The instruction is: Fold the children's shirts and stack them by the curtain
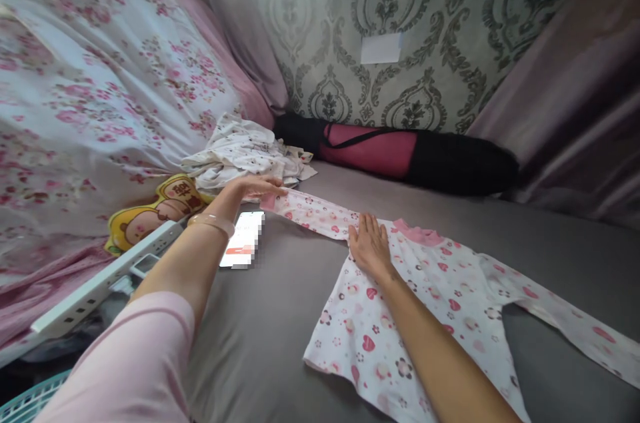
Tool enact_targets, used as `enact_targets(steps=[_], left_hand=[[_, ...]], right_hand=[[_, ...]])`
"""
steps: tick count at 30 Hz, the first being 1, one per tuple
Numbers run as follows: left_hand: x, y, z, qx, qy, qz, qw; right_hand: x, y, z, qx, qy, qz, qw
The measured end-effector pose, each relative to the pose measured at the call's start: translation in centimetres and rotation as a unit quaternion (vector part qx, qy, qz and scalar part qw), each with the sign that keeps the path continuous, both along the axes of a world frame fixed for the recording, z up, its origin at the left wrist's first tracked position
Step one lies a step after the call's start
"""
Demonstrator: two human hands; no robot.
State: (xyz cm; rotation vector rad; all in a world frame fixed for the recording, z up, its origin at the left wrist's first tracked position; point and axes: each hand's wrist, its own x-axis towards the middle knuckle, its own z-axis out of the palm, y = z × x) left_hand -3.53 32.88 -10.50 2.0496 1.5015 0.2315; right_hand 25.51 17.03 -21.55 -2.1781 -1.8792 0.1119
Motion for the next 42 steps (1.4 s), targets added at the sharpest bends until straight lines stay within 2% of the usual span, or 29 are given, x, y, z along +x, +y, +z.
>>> enact_targets(steps=[3, 9, 12, 15, 18, 21, 24, 27, 29, 31, 33, 37, 42], left_hand=[[0.4, 0.3, -1.5, -0.043, 0.071, -0.02, 0.996], [2.2, 1.8, -4.3, 0.033, 0.199, -0.012, 0.979], [2.8, 2.0, -4.9, 0.055, 0.238, 0.004, 0.97], [3.4, 1.3, -4.9, 0.082, 0.265, 0.013, 0.961], [4.6, -0.3, -4.6, 0.126, 0.281, 0.025, 0.951], [7.2, -2.9, -4.5, 0.215, 0.278, 0.023, 0.936], [11.0, -6.2, -4.8, 0.282, 0.223, -0.041, 0.932], [14.4, -9.9, -5.5, 0.261, 0.133, -0.128, 0.948], [15.5, -12.1, -6.1, 0.252, 0.091, -0.167, 0.949], [15.5, -14.0, -6.4, 0.257, 0.073, -0.179, 0.947], [14.5, -15.5, -6.6, 0.246, 0.07, -0.165, 0.953], [11.4, -18.5, -6.4, 0.137, 0.112, -0.12, 0.977], [9.5, -23.1, -5.8, 0.041, 0.096, -0.128, 0.986]], right_hand=[[-0.1, 0.1, 0.1, -0.004, -0.004, -0.003, 1.0], [-0.2, 0.0, 0.3, -0.01, 0.006, -0.006, 1.0], [-0.2, -0.2, 0.5, -0.007, 0.008, 0.001, 1.0], [-0.2, -0.3, 0.6, 0.005, 0.006, 0.008, 1.0], [-0.2, -0.4, 0.6, 0.003, 0.014, 0.003, 1.0], [-0.2, -0.4, 0.5, -0.004, 0.028, -0.004, 1.0], [-0.4, -0.2, 0.5, 0.0, 0.051, 0.0, 0.999], [0.1, 0.1, 1.2, -0.013, 0.099, 0.021, 0.995], [1.1, -0.3, 2.1, -0.039, 0.158, 0.04, 0.986], [2.9, -1.8, 3.0, -0.052, 0.196, 0.057, 0.978], [5.0, -5.0, 3.6, -0.056, 0.186, 0.07, 0.978], [8.9, -14.2, 4.0, -0.098, 0.113, 0.081, 0.985], [11.0, -24.5, 4.5, -0.146, 0.075, 0.088, 0.983]])
